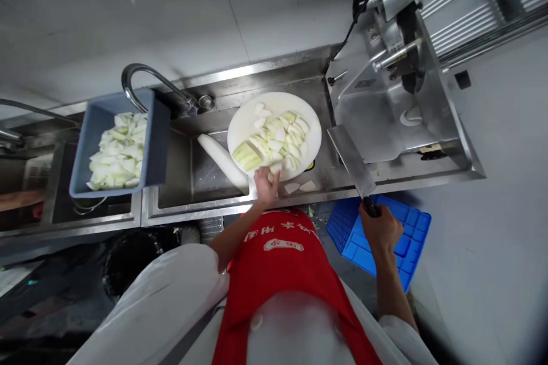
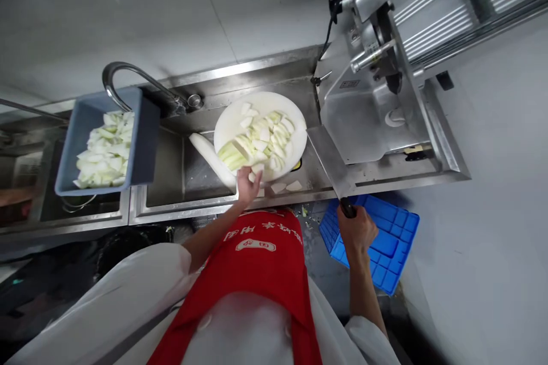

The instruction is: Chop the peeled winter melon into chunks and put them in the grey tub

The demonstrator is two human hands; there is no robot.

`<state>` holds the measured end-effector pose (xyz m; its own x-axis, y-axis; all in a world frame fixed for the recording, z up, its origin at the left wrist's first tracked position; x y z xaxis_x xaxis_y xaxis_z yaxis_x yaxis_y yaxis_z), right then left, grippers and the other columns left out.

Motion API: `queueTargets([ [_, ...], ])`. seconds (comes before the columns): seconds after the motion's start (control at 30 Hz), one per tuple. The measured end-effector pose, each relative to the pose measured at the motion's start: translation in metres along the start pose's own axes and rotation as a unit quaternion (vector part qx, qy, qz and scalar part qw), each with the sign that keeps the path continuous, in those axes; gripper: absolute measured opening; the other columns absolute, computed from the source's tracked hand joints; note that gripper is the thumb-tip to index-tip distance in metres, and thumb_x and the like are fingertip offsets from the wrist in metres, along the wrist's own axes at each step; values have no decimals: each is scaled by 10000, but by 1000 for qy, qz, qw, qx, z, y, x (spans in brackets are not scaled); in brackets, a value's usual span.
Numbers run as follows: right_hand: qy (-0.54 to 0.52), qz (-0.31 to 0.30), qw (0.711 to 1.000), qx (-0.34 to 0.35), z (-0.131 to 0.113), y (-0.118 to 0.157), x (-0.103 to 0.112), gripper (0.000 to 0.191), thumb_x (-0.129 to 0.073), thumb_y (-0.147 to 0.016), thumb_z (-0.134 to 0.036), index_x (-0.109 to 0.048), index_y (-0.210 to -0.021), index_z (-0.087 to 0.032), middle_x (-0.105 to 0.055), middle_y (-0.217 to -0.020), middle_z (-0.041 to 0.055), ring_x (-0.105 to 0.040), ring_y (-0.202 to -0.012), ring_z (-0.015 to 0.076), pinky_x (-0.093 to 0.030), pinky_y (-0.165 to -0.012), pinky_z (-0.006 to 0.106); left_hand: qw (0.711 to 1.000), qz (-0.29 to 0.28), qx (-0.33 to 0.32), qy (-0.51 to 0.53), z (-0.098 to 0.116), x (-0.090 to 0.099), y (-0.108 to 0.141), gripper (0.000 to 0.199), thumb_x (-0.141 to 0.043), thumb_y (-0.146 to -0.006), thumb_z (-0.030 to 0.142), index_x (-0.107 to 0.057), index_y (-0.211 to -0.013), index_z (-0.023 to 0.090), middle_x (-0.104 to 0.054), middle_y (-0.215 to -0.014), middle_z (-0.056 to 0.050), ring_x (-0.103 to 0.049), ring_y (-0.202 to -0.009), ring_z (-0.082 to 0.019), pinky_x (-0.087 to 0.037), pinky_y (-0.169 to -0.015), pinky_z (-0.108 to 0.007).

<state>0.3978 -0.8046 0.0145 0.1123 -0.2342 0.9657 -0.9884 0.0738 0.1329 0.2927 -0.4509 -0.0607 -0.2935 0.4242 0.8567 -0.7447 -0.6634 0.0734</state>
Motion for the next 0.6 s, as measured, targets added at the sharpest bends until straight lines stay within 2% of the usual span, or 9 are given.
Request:
queueTargets([
  [0.07,-5,-9,1000,-7,2,-2,0,430,-602,-847,-528,-761,-963,-145,-731,-799,138,-646,-771,299,-398,-688,339,997,60,-21,39,0,20,-23,375,-521,-1007,466,-558,-1244,177,-560,-1241,-124,-570,-1086,-243,-494,-983,-423],
  [0.1,-7,-17,1000,-12,2,-3,0,428,-608,-844,-529,-763,-966,-149,-732,-798,135,-644,-766,297,-399,-688,339,996,67,-32,56,-4,26,-28,384,-520,-1011,460,-545,-1267,175,-556,-1246,-119,-585,-1042,-215,-510,-949,-384],
  [0.13,-8,-23,1000,-16,3,-3,-1,425,-614,-841,-529,-764,-968,-152,-731,-795,132,-643,-761,295,-400,-688,339,996,46,-43,61,-9,26,-28,346,-501,-1022,434,-559,-1244,175,-570,-1215,-107,-595,-987,-190,-519,-912,-350],
  [0.23,-9,-31,999,-14,2,-3,-3,413,-613,-845,-516,-769,-974,-156,-725,-780,127,-640,-756,292,-410,-707,346,990,-127,-57,6,-32,3,1,199,-464,-1024,276,-643,-1022,190,-634,-1017,-61,-609,-906,-166,-512,-886,-306],
  [0.3,-10,-35,999,-10,3,-3,-5,419,-600,-852,-514,-772,-979,-154,-722,-775,127,-641,-761,295,-420,-725,354,975,-210,-45,-48,-49,-20,28,135,-558,-955,206,-664,-1038,213,-656,-1074,-61,-610,-1023,-201,-496,-945,-325],
  [0.33,-9,-39,999,-11,4,-4,-7,427,-598,-852,-520,-773,-982,-153,-722,-774,130,-642,-764,298,-424,-729,358,969,-235,-31,-75,-56,-31,38,197,-603,-919,191,-660,-1104,229,-650,-1157,-67,-593,-1106,-223,-484,-978,-341],
  [0.43,-8,-53,998,-17,7,-6,-12,454,-604,-843,-551,-778,-987,-157,-721,-762,138,-642,-764,313,-432,-719,367,950,-278,20,-139,-72,-56,45,386,-659,-866,200,-611,-1244,253,-595,-1317,-85,-532,-1238,-263,-458,-1015,-381],
  [0.5,-12,-55,998,-17,8,-8,-14,457,-610,-839,-559,-779,-987,-161,-721,-755,139,-641,-754,315,-435,-714,371,948,-281,38,-144,-79,-64,37,337,-688,-829,215,-641,-1162,225,-627,-1236,-91,-565,-1170,-273,-481,-957,-384],
  [0.6,-14,-53,998,-25,10,-7,-16,454,-619,-832,-558,-777,-983,-160,-725,-769,144,-636,-749,311,-438,-717,372,958,-257,22,-125,-83,-64,28,150,-707,-787,200,-665,-931,190,-666,-1023,-60,-609,-1012,-250,-508,-863,-351],
])
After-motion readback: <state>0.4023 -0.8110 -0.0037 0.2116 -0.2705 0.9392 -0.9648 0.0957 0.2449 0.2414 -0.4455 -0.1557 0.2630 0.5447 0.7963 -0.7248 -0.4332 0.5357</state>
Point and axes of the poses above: each hand's wrist, its own y-axis away from the middle knuckle, its own x-axis out of the back of the hand, z = x × y, the point moved 4 cm from there along -y, towards the middle knuckle
